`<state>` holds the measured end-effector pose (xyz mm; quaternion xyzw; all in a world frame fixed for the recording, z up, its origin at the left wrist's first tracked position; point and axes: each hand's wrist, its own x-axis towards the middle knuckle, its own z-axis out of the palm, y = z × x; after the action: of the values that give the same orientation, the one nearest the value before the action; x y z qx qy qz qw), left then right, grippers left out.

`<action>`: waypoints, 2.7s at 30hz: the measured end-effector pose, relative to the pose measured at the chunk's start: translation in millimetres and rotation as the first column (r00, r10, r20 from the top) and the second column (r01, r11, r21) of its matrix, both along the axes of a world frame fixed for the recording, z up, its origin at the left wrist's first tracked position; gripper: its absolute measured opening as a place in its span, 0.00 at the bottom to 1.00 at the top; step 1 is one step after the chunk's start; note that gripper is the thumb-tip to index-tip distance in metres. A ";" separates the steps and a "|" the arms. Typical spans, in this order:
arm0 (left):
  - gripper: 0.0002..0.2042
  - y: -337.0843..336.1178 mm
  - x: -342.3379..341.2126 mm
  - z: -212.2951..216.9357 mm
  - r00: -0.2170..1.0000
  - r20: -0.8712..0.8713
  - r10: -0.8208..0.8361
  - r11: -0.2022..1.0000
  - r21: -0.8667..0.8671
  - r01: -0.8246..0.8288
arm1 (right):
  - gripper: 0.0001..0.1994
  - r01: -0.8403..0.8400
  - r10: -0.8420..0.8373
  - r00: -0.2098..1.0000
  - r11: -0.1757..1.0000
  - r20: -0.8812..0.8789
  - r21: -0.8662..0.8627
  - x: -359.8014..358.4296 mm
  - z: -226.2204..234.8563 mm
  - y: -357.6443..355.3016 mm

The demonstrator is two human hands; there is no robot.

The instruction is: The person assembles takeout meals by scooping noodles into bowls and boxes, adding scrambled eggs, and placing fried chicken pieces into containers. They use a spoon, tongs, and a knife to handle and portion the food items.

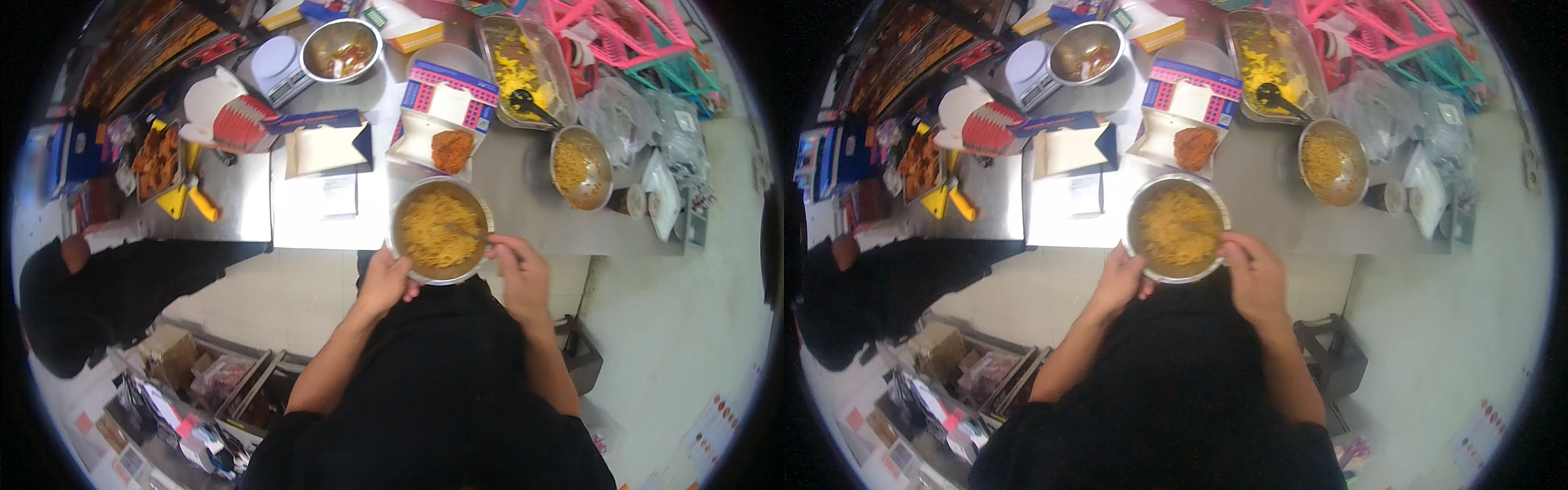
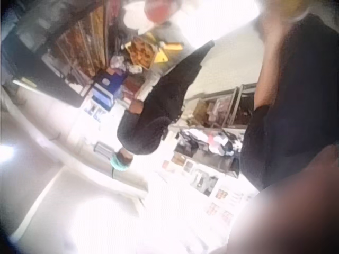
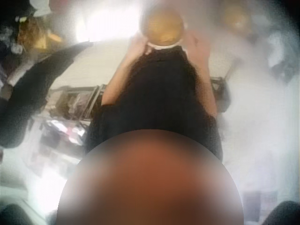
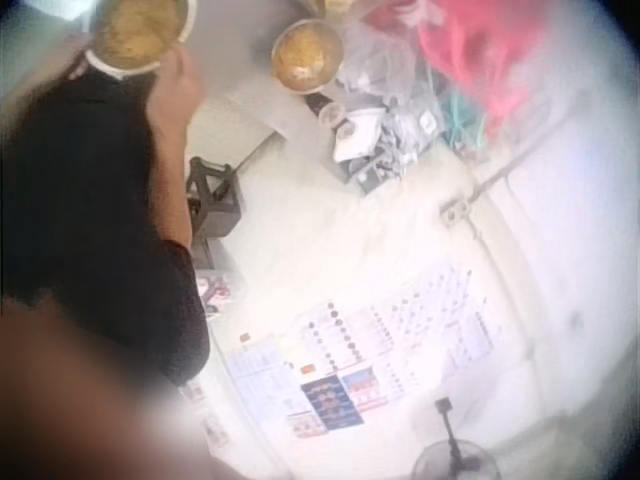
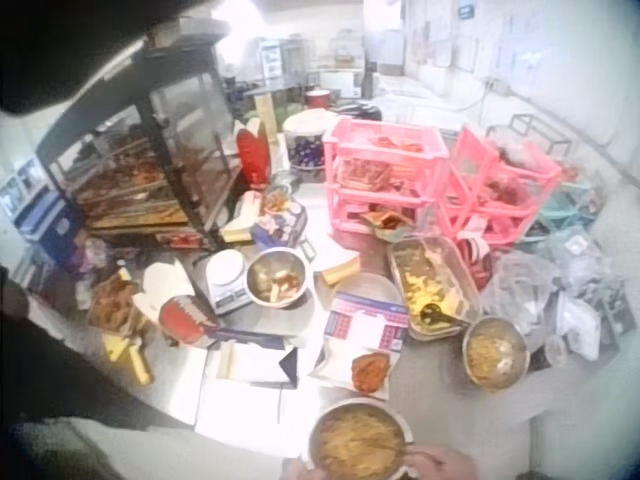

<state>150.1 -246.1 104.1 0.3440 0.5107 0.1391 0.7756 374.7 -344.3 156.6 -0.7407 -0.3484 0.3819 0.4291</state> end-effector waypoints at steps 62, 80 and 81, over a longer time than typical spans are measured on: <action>0.39 148.1 84.4 -45.7 0.910 0.293 0.293 0.858 0.340 -0.386 | 0.11 0.394 -0.428 0.890 0.895 0.156 0.208 15.5 -122.5 151.0; 0.26 144.1 63.5 4.1 0.867 0.339 0.364 0.814 0.337 -0.473 | 0.26 0.168 0.051 0.691 0.959 0.721 -0.228 -7.6 -95.8 185.2; 0.30 144.5 62.3 5.2 0.872 0.327 0.365 0.827 0.317 -0.465 | 0.27 0.197 0.027 0.694 0.954 0.720 -0.226 -9.3 -94.9 186.7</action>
<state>212.4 -101.5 109.4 0.3487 0.4331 0.4460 0.7014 365.4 -157.7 61.7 -0.8998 -0.3936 0.0896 0.1656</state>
